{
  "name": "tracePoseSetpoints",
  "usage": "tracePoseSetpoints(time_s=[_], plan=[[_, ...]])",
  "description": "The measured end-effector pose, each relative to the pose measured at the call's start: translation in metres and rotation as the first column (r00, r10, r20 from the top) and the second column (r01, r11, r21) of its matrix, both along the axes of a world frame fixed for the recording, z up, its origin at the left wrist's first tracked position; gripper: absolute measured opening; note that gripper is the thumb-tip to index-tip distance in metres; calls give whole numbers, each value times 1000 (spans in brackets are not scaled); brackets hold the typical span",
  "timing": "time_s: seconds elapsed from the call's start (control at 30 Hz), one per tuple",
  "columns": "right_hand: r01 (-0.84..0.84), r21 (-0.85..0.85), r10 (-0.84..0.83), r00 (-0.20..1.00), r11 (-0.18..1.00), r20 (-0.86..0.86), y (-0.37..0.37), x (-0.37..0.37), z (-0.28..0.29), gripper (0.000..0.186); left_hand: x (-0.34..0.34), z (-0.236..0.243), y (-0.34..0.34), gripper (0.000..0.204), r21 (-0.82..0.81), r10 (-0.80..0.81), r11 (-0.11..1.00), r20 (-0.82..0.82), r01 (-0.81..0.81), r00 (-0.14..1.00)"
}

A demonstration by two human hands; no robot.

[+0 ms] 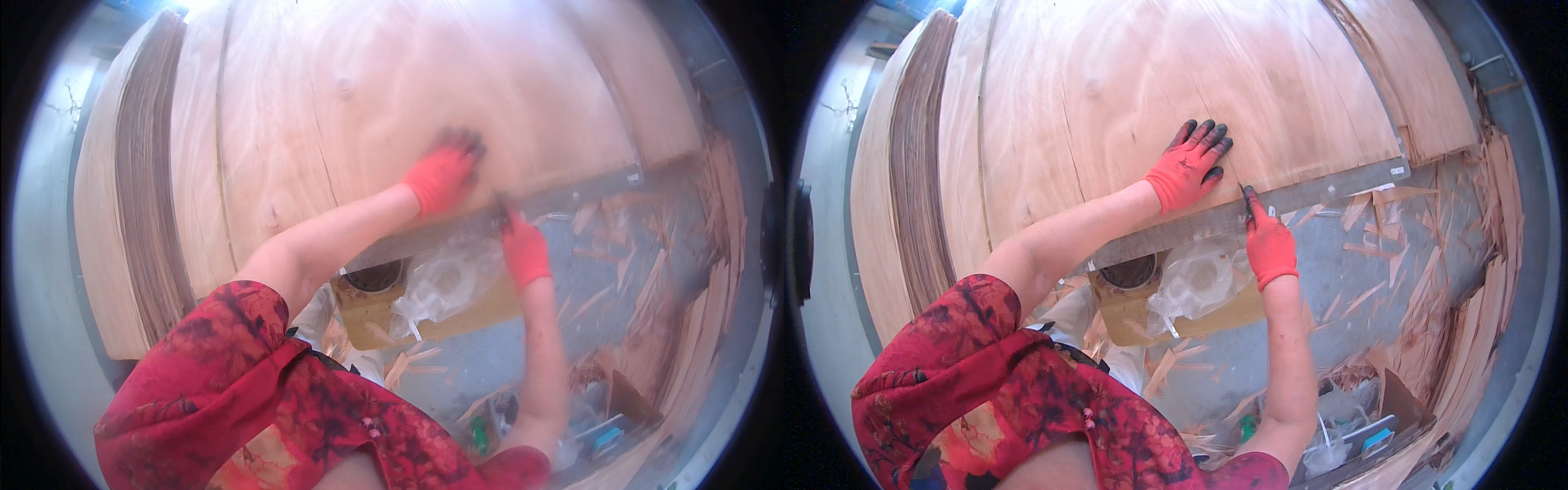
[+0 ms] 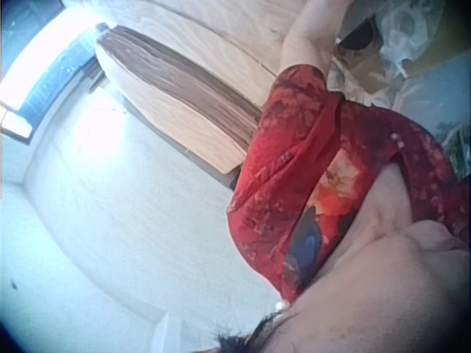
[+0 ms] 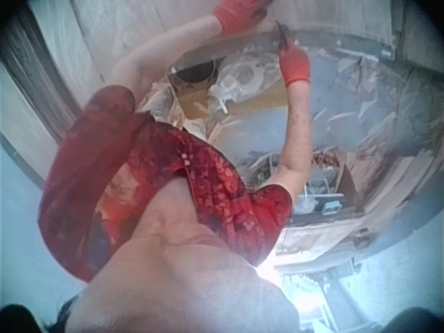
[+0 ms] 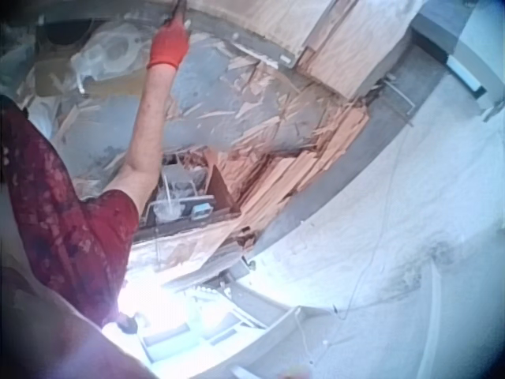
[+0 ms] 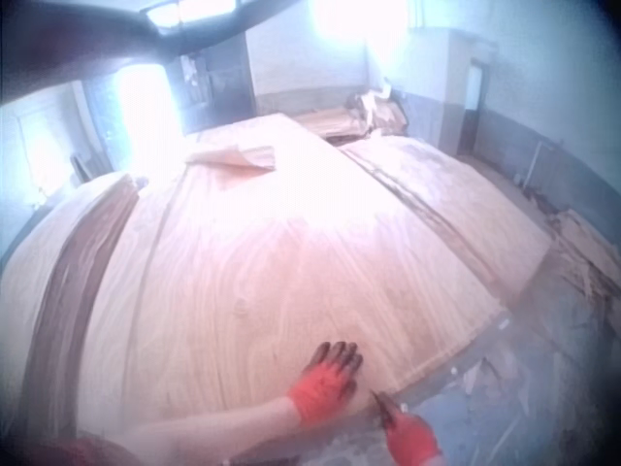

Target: The person processes sheets of wood veneer using a utility knife and a ruler, cutting the material and peeling away sections.

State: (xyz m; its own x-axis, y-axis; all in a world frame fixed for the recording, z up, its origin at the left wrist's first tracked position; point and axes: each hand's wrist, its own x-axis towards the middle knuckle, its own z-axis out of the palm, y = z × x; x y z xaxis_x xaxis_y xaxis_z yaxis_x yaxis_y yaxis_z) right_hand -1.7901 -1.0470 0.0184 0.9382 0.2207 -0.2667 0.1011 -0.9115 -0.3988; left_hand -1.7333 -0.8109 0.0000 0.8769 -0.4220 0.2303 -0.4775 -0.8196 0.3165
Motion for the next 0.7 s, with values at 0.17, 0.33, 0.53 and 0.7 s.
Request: tracePoseSetpoints(time_s=[0.17, 0.33, 0.53, 0.7], plan=[[-9, 109, 30, 981, 994, -192, -49, -18, 27, 50, 3, -8, 7, 56, -16, 16, 1000, -7, -16, 1000], [436, 388, -407, 900, 812, -159, -111, 44, 51, 48, 3, -6, 10, 56, -1, 1, 1000, 12, -1, 1000], [396, 288, -421, 907, 872, 28, -165, 146, 36, 48, 6, 4, -2, 57, 27, -12, 1000, -34, 13, 999], [416, 206, -402, 909, 886, -106, -174, 179, 33, 46, 9, 0, 2, 58, 9, -8, 1000, -38, 9, 999]])
